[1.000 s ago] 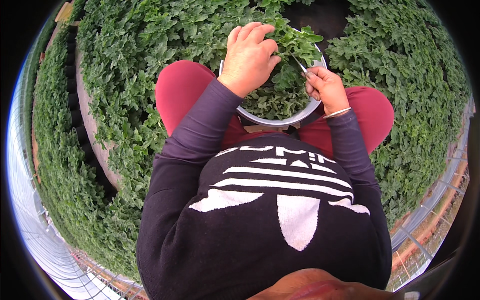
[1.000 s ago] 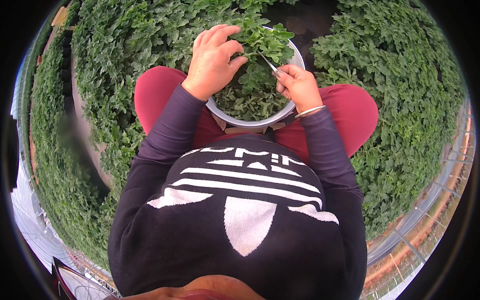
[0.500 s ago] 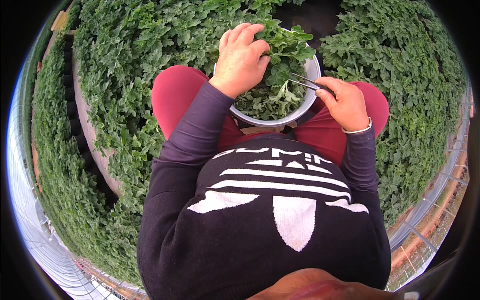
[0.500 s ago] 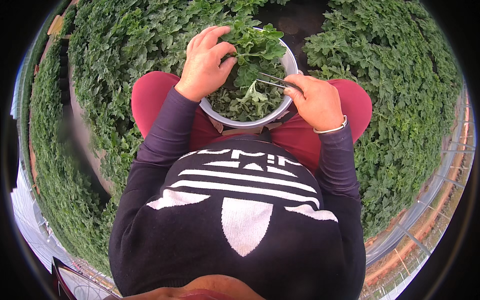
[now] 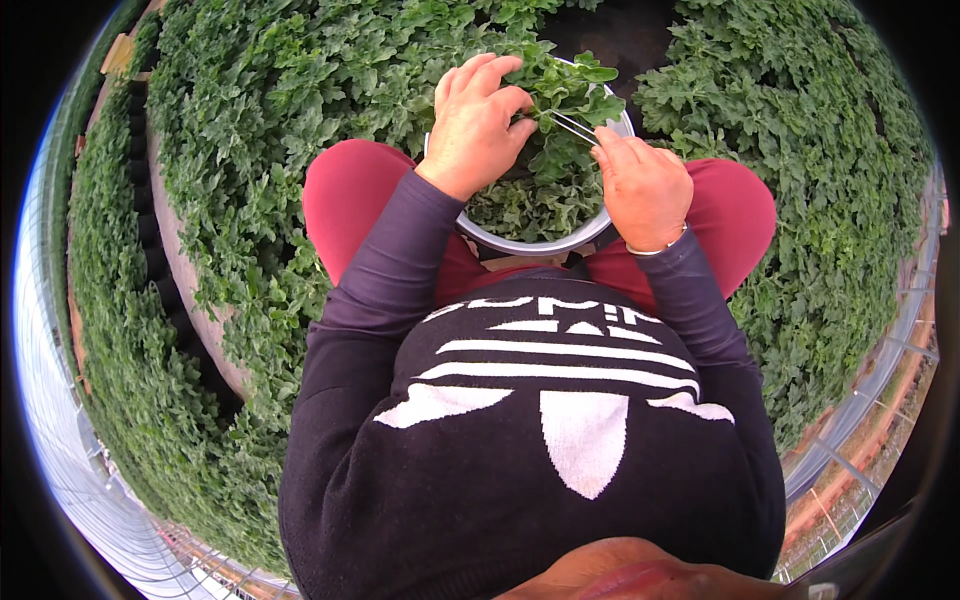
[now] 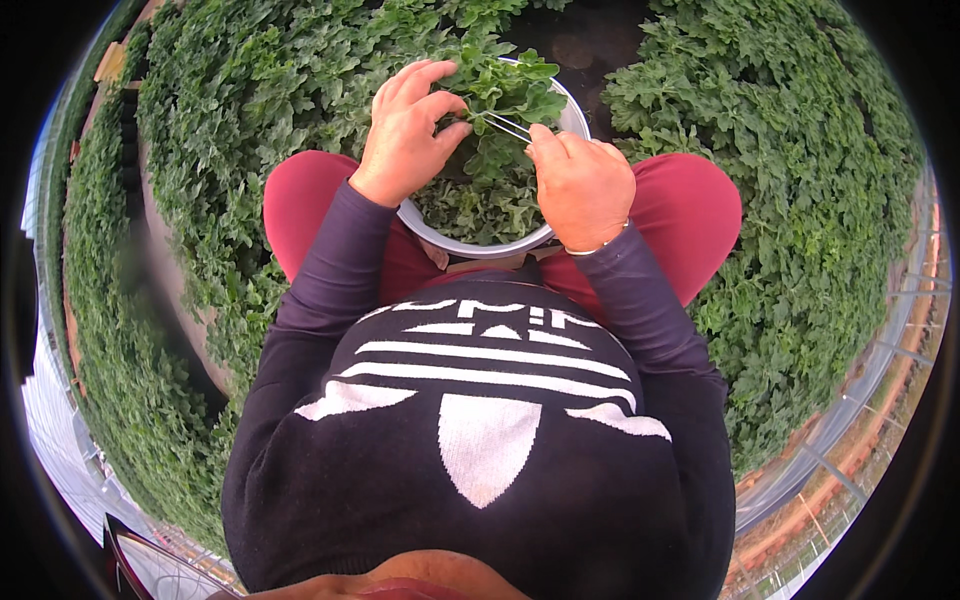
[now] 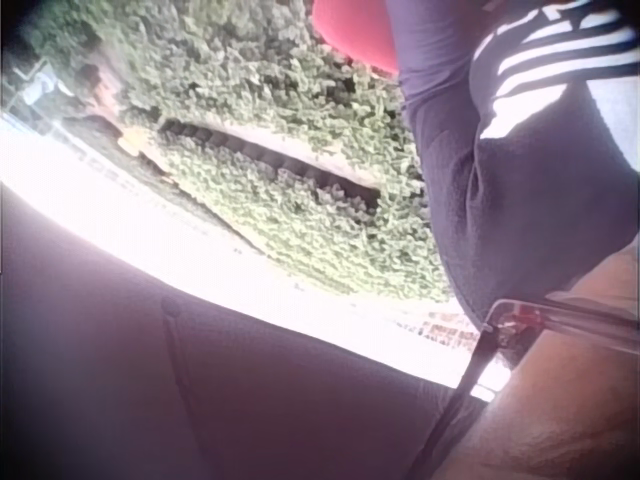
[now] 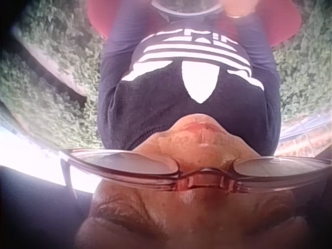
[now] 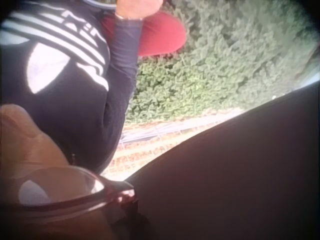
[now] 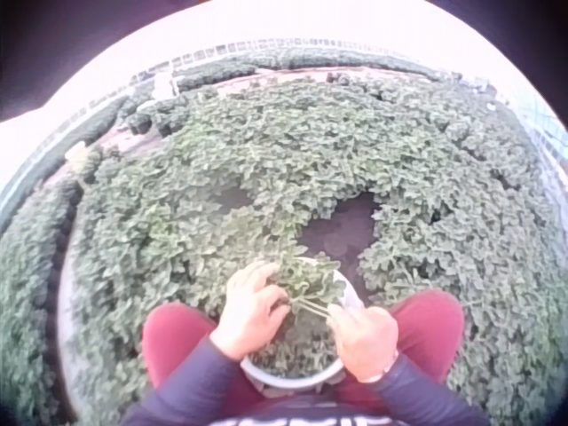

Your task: The person sits cross-legged in a greenhouse and uses scissors to trim leaves from green leafy plants, placing the trimmed leaves into a white bucket held between the legs.

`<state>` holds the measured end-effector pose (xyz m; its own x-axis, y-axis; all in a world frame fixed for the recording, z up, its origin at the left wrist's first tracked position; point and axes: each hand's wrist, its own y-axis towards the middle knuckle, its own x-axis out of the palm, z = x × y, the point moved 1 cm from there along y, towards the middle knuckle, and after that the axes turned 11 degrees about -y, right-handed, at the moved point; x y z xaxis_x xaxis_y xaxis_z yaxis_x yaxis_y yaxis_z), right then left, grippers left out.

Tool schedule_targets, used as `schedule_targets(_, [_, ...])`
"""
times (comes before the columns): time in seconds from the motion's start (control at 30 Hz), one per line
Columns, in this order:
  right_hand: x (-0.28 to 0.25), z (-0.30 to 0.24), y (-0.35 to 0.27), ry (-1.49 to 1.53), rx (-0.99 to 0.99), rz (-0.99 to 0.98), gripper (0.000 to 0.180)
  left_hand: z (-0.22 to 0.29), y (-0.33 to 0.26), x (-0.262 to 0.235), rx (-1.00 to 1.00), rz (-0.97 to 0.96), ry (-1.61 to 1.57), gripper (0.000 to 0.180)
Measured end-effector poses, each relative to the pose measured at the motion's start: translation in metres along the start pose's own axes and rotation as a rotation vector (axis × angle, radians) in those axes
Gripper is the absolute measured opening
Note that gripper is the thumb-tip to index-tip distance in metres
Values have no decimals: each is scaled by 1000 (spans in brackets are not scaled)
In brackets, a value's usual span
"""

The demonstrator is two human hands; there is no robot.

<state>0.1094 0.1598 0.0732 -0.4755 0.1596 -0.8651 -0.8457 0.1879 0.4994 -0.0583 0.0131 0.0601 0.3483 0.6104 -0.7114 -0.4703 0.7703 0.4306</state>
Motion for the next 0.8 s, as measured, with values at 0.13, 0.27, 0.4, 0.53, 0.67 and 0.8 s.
schedule_targets(0.13, [-1,-2,2,-41,-23,2,22,1,0,0,11,-2,-7,17])
schedule_targets(0.27, [-3,-2,1,-55,-33,11,21,-1,0,1,1,23,-38,16])
schedule_targets(0.4, [0,-2,0,-60,-37,20,20,-3,-1,3,6,38,-44,14])
schedule_targets(0.53, [6,-4,-1,-66,-35,23,20,-3,0,3,18,35,-68,14])
schedule_targets(0.67, [9,-2,-3,-47,-25,19,19,-2,0,3,22,23,-49,18])
schedule_targets(0.8, [12,0,-3,31,27,10,17,0,-2,5,-9,26,14,22])
